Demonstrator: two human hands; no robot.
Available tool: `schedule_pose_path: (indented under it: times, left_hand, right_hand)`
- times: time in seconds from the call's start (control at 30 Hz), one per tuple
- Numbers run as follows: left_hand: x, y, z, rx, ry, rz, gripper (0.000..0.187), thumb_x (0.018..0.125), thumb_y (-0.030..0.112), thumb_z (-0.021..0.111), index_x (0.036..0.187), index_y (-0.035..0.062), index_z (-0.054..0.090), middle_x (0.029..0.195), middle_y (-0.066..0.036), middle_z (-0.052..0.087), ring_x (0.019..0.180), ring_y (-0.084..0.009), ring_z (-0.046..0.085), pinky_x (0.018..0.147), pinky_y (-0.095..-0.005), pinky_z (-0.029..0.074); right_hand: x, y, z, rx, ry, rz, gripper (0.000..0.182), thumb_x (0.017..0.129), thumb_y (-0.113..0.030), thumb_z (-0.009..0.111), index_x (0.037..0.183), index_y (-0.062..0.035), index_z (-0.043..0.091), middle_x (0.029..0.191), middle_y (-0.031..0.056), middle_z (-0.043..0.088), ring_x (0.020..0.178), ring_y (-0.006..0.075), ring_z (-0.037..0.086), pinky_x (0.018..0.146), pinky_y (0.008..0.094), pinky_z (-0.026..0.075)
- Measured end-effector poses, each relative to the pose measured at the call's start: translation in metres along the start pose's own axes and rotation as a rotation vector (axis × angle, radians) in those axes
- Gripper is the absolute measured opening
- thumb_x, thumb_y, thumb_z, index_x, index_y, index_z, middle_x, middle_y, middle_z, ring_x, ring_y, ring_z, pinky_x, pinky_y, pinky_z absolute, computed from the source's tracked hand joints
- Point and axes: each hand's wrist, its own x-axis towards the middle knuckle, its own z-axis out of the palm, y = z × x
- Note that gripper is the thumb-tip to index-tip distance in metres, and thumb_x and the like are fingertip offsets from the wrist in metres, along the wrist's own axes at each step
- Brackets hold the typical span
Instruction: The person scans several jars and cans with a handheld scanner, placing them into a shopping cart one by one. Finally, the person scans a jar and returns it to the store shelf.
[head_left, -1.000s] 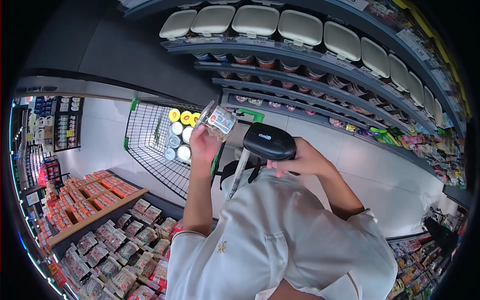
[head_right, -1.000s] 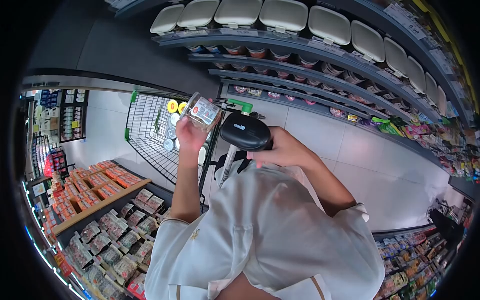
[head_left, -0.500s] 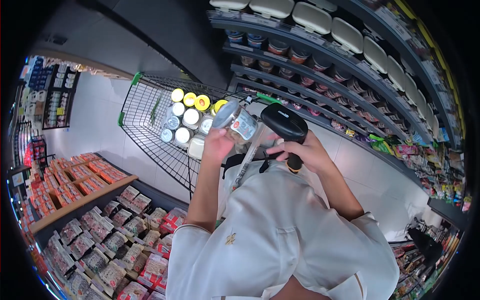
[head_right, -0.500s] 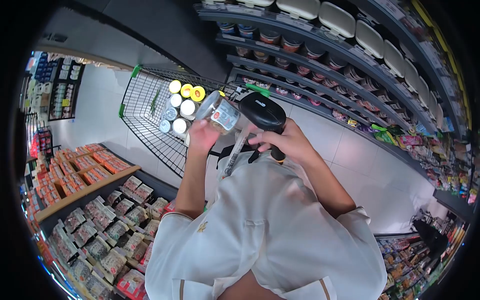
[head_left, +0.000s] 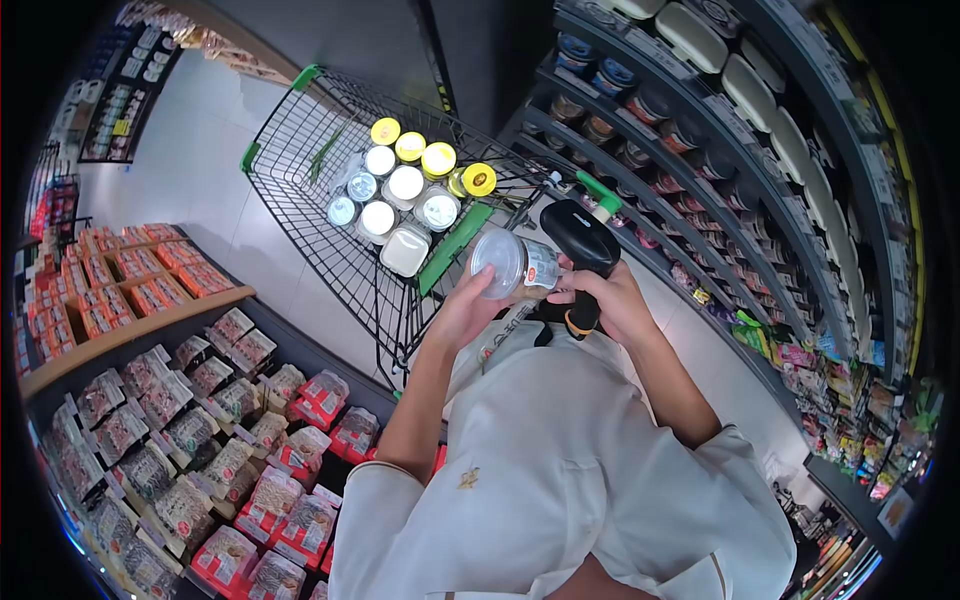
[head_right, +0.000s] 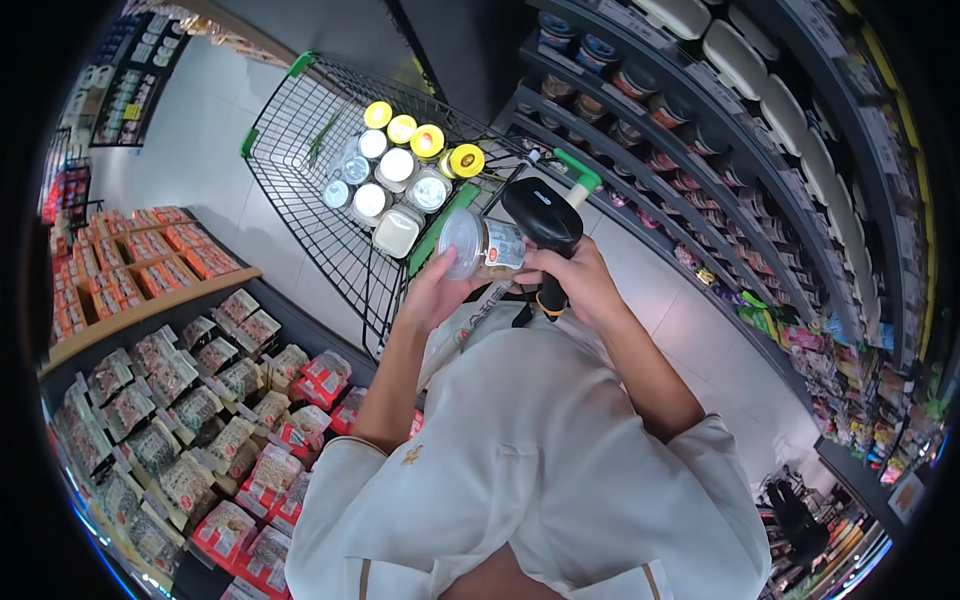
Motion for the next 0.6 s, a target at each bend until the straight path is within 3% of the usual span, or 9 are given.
schedule_pose_path:
  times: [0.1,0.2,0.3,0.4,0.47,0.5,0.6]
  left_hand:
    - [-0.007,0.013,-0.022,0.091,0.021,0.056,0.068,0.098,0.032,0.062,0.152,0.0034,0.032,0.149,-0.017,0.047,0.140,-0.0319,0.045,0.116,-0.0511,0.036]
    - [-0.009,0.030,-0.037,-0.239,0.022,0.031,0.071,0.094,0.029,0.066,0.150,-0.0006,0.034,0.146,-0.019,0.050,0.136,-0.0335,0.051,0.114,-0.0522,0.040]
    - [-0.009,0.050,-0.061,-0.199,0.094,0.245,0.068,0.093,0.025,0.067,0.147,-0.0033,0.037,0.143,-0.020,0.053,0.132,-0.0340,0.054,0.113,-0.0519,0.043]
    - [-0.004,0.077,-0.092,-0.018,0.218,0.404,0.065,0.093,0.022,0.067,0.147,-0.0013,0.037,0.142,-0.019,0.054,0.130,-0.0325,0.056,0.114,-0.0501,0.044]
    - [0.004,0.092,-0.128,0.020,0.360,0.392,0.062,0.094,0.020,0.067,0.146,0.0027,0.038,0.137,-0.014,0.058,0.127,-0.0299,0.059,0.112,-0.0491,0.046]
    - [0.012,0.091,-0.159,0.081,0.444,0.439,0.059,0.095,0.020,0.068,0.143,0.0040,0.040,0.137,-0.013,0.058,0.124,-0.0275,0.060,0.104,-0.0459,0.051]
    - [0.029,0.087,-0.232,0.162,0.733,0.337,0.054,0.091,0.021,0.075,0.133,0.0052,0.045,0.124,-0.011,0.061,0.109,-0.0209,0.062,0.090,-0.0356,0.052]
  right_hand:
    - [0.020,0.014,0.006,-0.085,-0.022,0.039,0.035,0.086,-0.001,0.068,0.120,0.0048,0.061,0.113,0.0111,0.065,0.096,0.0218,0.071,0.079,0.0338,0.064]
    - [0.035,0.021,0.017,-0.180,-0.063,0.057,0.040,0.088,-0.003,0.066,0.126,0.0067,0.059,0.121,0.0147,0.066,0.097,0.0244,0.073,0.076,0.0307,0.063]
    - [0.046,0.036,0.015,-0.240,-0.081,0.128,0.044,0.090,-0.004,0.064,0.131,0.0075,0.057,0.128,0.0174,0.065,0.094,0.0263,0.075,0.074,0.0282,0.061]
    - [0.053,0.041,0.020,-0.307,-0.049,0.172,0.039,0.088,-0.003,0.065,0.126,0.0081,0.059,0.112,0.0164,0.070,0.089,0.0243,0.075,0.073,0.0271,0.060]
    - [0.057,0.046,0.023,-0.337,-0.034,0.184,0.035,0.088,-0.003,0.067,0.121,0.0080,0.061,0.105,0.0156,0.072,0.089,0.0233,0.075,0.072,0.0272,0.060]
    - [0.059,0.048,0.025,-0.352,-0.030,0.185,0.032,0.088,-0.003,0.068,0.118,0.0077,0.062,0.101,0.0151,0.072,0.088,0.0229,0.075,0.072,0.0272,0.060]
    - [0.065,0.055,0.026,-0.410,-0.042,0.179,0.031,0.087,-0.006,0.069,0.114,0.0073,0.061,0.096,0.0134,0.072,0.088,0.0215,0.075,0.072,0.0280,0.060]
